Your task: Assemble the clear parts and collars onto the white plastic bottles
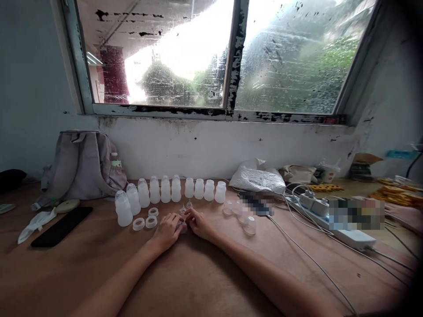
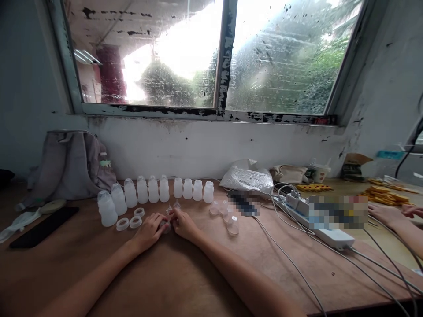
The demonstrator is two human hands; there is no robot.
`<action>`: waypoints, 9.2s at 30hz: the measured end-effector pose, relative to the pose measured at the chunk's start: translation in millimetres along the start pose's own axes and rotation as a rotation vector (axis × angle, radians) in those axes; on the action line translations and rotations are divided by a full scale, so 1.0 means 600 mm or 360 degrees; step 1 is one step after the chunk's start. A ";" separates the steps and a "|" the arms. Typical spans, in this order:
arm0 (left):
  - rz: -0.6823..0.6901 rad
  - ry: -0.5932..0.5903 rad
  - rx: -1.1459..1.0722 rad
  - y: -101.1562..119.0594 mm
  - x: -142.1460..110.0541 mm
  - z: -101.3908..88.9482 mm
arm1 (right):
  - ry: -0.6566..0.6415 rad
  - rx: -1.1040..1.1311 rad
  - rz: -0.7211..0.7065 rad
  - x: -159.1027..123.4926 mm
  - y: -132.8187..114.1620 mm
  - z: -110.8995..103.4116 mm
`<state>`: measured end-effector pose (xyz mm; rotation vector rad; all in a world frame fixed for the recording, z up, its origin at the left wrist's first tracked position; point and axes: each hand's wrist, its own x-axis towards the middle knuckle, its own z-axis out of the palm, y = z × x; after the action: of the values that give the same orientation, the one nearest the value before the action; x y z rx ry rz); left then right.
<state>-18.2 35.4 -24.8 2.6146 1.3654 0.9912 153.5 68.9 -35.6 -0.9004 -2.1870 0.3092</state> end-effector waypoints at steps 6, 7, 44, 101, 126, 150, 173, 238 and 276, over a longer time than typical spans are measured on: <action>-0.0288 0.0076 -0.0490 -0.005 0.005 0.001 | -0.0080 -0.0209 -0.0303 -0.011 -0.038 -0.012; -0.0295 0.0101 -0.0551 -0.004 0.005 -0.001 | -0.0084 -0.0216 -0.0322 -0.012 -0.045 -0.013; -0.0520 0.0149 -0.1357 0.047 -0.006 0.002 | 0.0188 -0.0404 0.0101 -0.003 -0.040 0.015; -0.0818 0.0214 -0.1765 -0.010 0.014 0.005 | 0.0177 -0.0255 -0.0026 -0.001 -0.046 0.005; -0.0653 -0.0061 -0.1913 -0.024 0.027 -0.011 | 0.0303 -0.0035 -0.0011 0.003 -0.048 0.008; -0.0852 0.0025 -0.1931 -0.023 0.021 -0.004 | 0.0279 -0.0250 -0.0046 0.008 -0.051 0.004; -0.1026 0.0025 -0.1745 -0.024 0.026 0.014 | 0.0165 -0.0635 0.0595 0.165 0.066 -0.055; -0.0661 -0.0127 -0.1856 0.006 0.009 -0.002 | 0.0102 -0.0541 -0.0037 -0.038 -0.056 -0.048; -0.0804 0.0009 -0.1890 0.011 0.012 -0.021 | 0.0049 -0.0604 -0.0115 -0.045 -0.055 -0.080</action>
<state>-17.5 33.7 -8.6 1.3225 0.8808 1.1736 184.0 24.2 -1.5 -1.0158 -2.2827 -0.1612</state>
